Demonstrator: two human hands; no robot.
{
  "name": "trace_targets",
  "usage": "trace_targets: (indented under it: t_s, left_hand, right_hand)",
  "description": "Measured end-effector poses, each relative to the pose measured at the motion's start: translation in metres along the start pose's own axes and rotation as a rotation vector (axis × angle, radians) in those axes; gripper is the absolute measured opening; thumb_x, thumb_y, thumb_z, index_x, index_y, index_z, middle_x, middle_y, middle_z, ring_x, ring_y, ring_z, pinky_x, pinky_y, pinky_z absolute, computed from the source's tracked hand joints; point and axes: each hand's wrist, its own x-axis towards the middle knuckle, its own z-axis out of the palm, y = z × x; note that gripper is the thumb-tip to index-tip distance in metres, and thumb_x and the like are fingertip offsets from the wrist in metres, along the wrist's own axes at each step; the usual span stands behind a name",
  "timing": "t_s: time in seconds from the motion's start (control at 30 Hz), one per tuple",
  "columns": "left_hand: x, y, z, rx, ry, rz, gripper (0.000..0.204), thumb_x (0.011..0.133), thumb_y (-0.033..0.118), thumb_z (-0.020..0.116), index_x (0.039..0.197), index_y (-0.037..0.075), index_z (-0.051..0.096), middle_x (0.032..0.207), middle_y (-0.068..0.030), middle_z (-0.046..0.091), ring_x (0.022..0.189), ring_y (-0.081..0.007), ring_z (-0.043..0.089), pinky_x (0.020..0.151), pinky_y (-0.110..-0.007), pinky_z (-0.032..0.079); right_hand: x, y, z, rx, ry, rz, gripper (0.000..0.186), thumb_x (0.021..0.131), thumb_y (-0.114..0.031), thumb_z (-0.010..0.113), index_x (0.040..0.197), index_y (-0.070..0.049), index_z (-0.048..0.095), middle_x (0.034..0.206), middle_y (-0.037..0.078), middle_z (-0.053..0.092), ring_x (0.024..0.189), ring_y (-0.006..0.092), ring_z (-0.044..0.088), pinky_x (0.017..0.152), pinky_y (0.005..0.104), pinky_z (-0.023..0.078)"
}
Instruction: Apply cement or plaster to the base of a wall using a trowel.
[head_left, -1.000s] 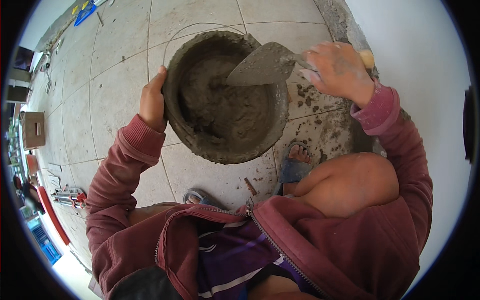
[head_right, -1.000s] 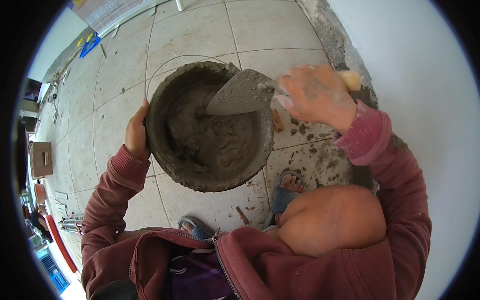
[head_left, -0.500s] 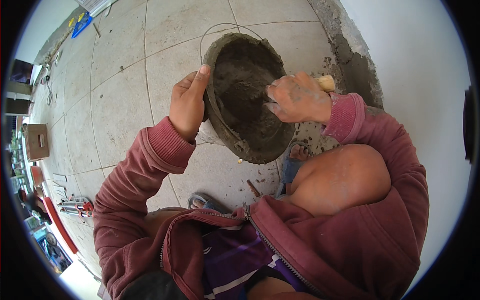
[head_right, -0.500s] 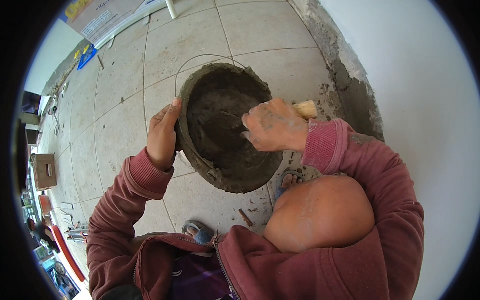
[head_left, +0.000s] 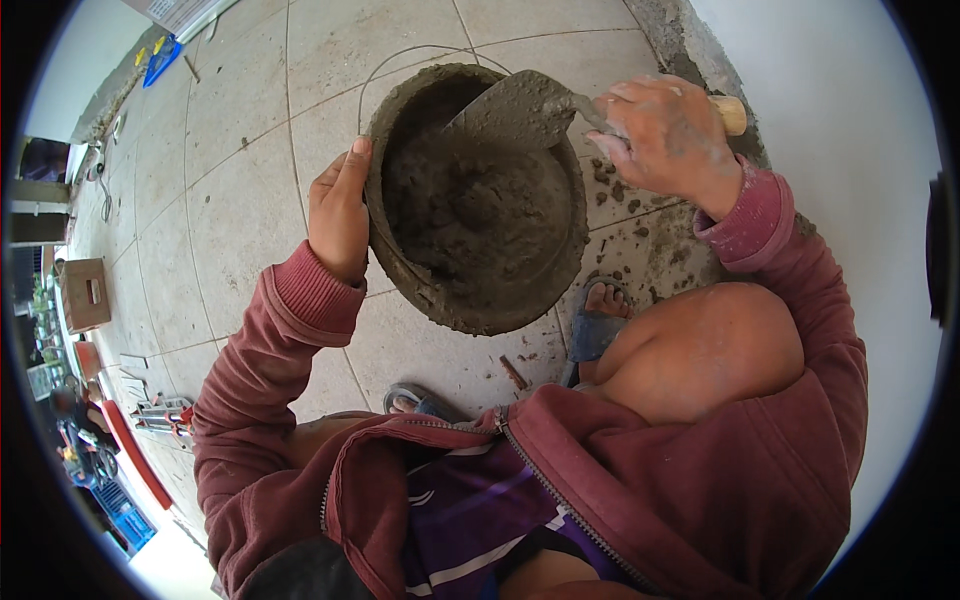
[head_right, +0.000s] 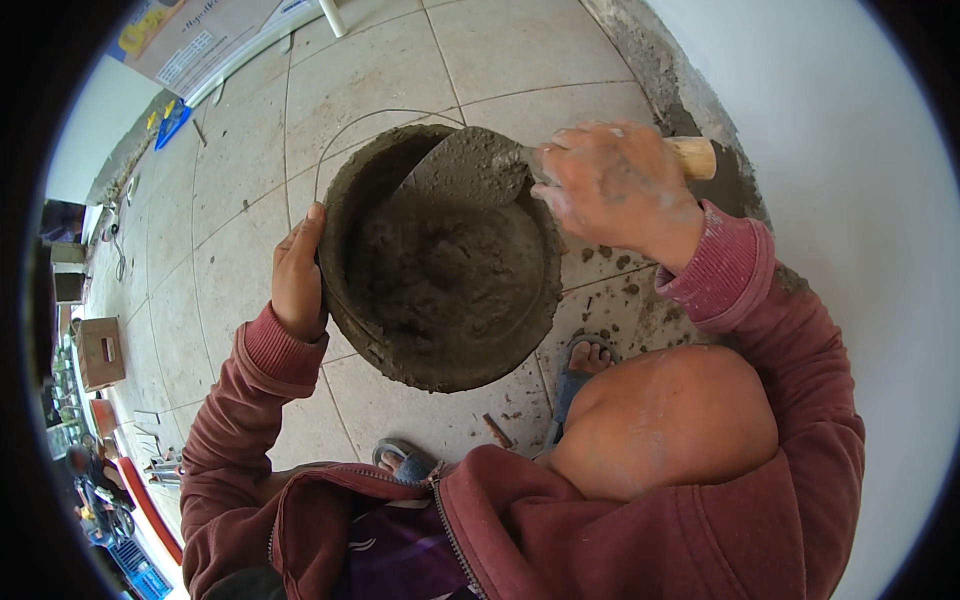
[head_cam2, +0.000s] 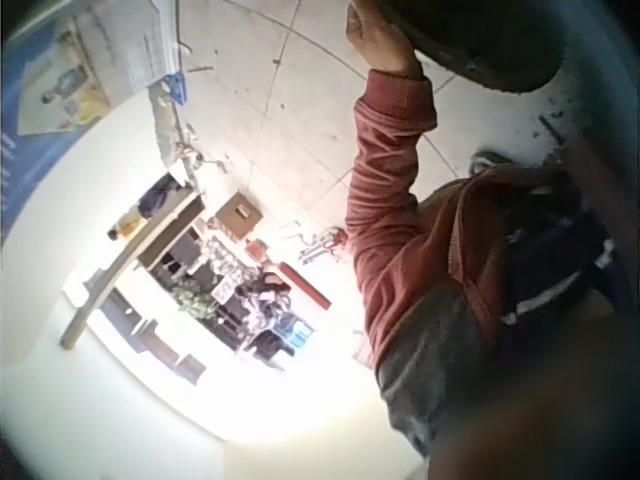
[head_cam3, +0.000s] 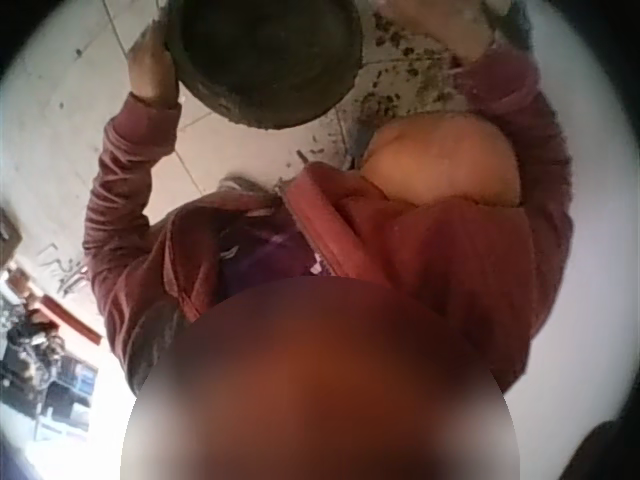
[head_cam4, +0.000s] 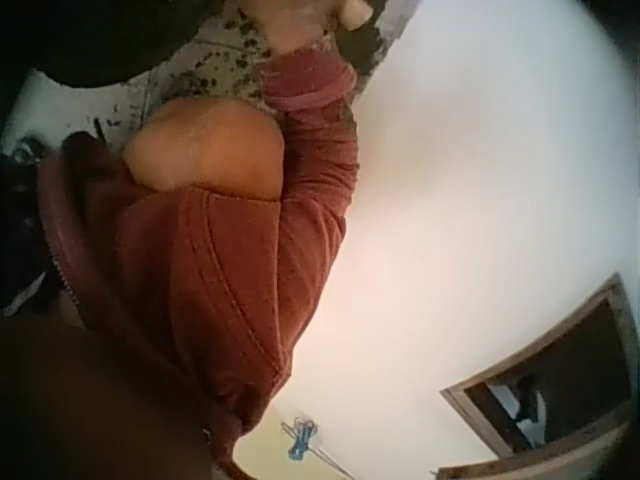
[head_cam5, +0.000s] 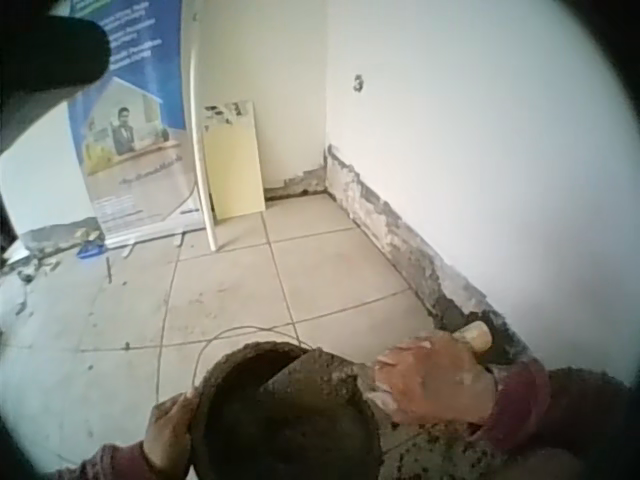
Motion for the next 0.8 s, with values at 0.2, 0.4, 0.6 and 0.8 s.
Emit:
trace_targets:
  t_s: [0.2,0.4,0.6,0.8]
  left_hand:
    - [-0.003,-0.003,0.016,0.064,-0.016,0.056,0.037,0.089,0.027,0.043,0.099,-0.007,0.054,0.090,-0.0082,0.059,0.079,-0.0115,0.054,0.072,-0.021,0.042]
    - [-0.001,-0.004,0.019,0.135,0.035,0.127,0.036,0.088,0.027,0.045,0.098,-0.007,0.055,0.089,-0.0080,0.059,0.078,-0.0114,0.053,0.072,-0.022,0.041]
    - [0.011,-0.003,-0.010,0.222,0.081,0.103,0.037,0.090,0.026,0.040,0.097,-0.007,0.054,0.088,-0.0086,0.059,0.077,-0.0127,0.054,0.071,-0.023,0.042]
    - [0.018,-0.005,-0.065,-0.170,-0.075,-0.123,0.051,0.090,0.035,0.026,0.115,-0.007,0.042,0.112,-0.0187,0.050,0.100,-0.0276,0.051,0.090,-0.036,0.039]
  right_hand:
    - [-0.001,-0.032,0.028,-0.050,-0.251,-0.211,0.011,0.065,-0.015,0.059,0.066,-0.005,0.058,0.064,0.010,0.058,0.060,0.0267,0.058,0.057,0.0341,0.047]
    - [-0.012,-0.039,0.006,0.315,-0.648,-0.112,0.020,0.069,-0.020,0.058,0.067,0.000,0.058,0.063,0.016,0.056,0.064,0.0321,0.057,0.059,0.0363,0.046]
    - [-0.040,-0.016,0.028,0.724,-0.720,0.143,0.032,0.070,-0.033,0.059,0.071,-0.001,0.056,0.064,0.018,0.054,0.065,0.0348,0.054,0.059,0.0396,0.042]
    - [-0.049,-0.012,0.053,0.670,-0.503,0.246,0.035,0.072,-0.032,0.060,0.082,0.002,0.055,0.068,0.017,0.057,0.062,0.0284,0.057,0.059,0.0342,0.045]
